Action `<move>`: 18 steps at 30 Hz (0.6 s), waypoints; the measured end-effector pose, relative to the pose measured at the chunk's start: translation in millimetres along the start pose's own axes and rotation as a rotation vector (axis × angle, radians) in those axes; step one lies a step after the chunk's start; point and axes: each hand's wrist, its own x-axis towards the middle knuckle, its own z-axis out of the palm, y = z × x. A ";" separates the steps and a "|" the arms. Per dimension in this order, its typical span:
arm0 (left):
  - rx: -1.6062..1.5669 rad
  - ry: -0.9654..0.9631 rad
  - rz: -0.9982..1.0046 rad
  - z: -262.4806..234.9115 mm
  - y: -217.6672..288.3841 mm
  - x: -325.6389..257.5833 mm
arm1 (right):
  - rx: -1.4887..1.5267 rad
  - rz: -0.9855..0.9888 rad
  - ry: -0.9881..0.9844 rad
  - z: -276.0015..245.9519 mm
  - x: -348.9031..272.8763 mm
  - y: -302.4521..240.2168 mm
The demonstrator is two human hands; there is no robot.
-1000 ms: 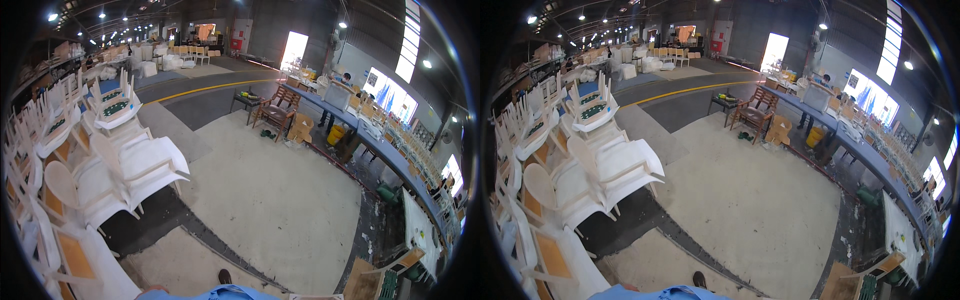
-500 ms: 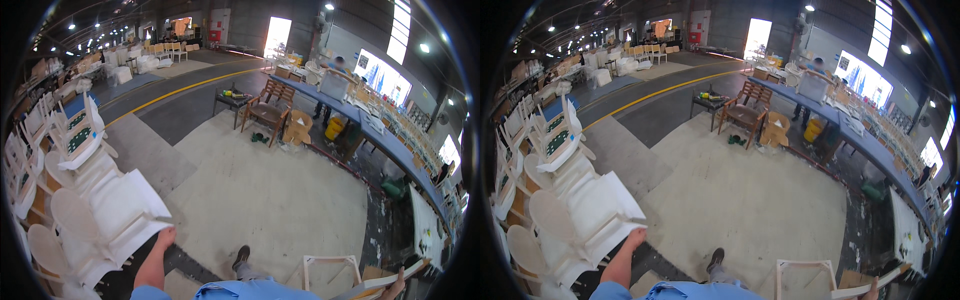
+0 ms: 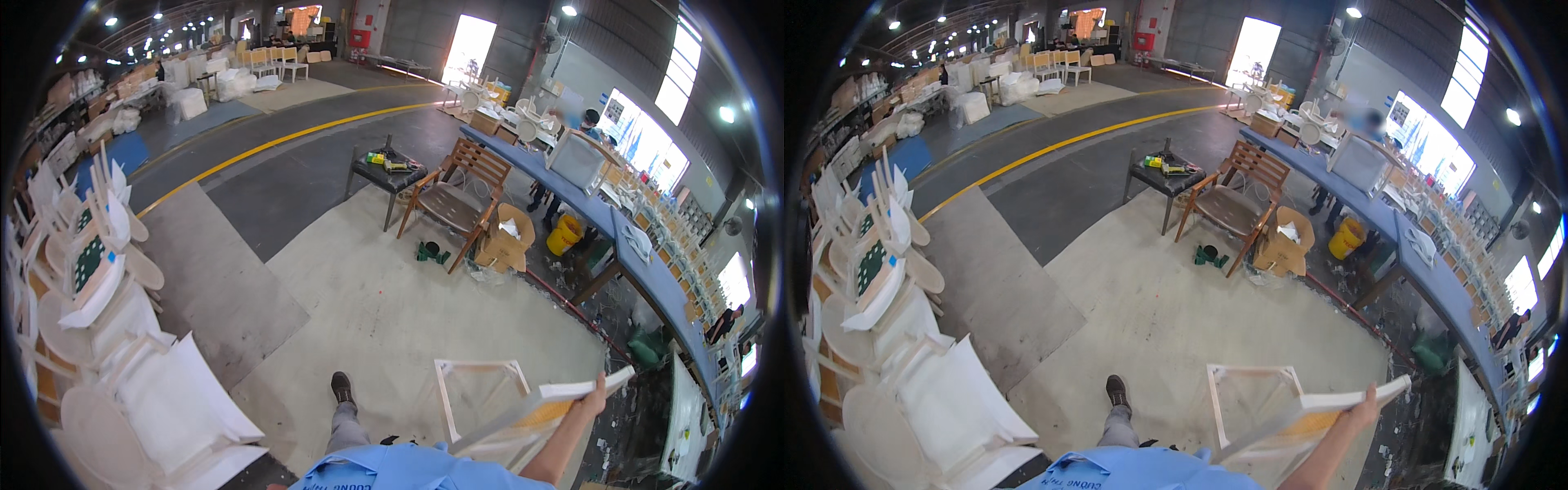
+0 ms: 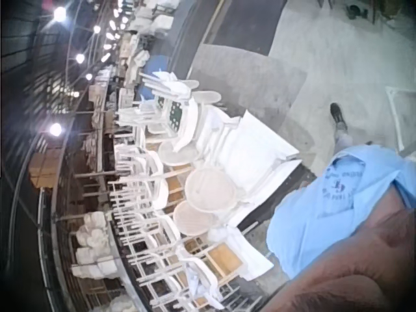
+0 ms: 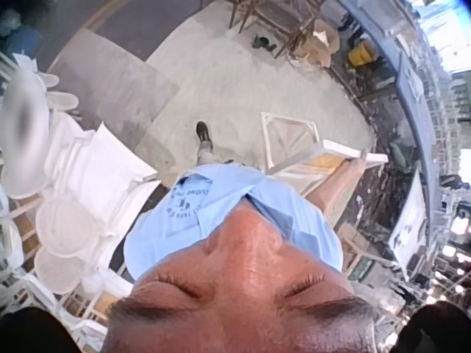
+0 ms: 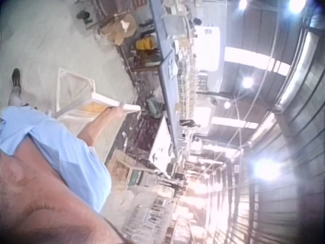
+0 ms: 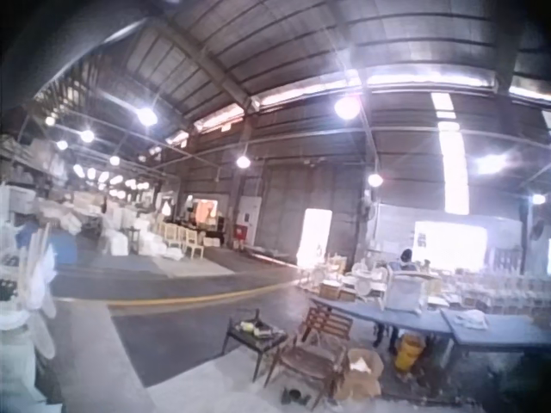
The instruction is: The person attaches green straps to the underside of a white chair seat using a staple gun. They position each strap, staple it in place, and trim excess material with scissors.
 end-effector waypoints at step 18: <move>-0.618 -0.139 0.571 -153.0 534.5 117.2 | 0.028 0.754 -0.163 360.5 -148.5 342.4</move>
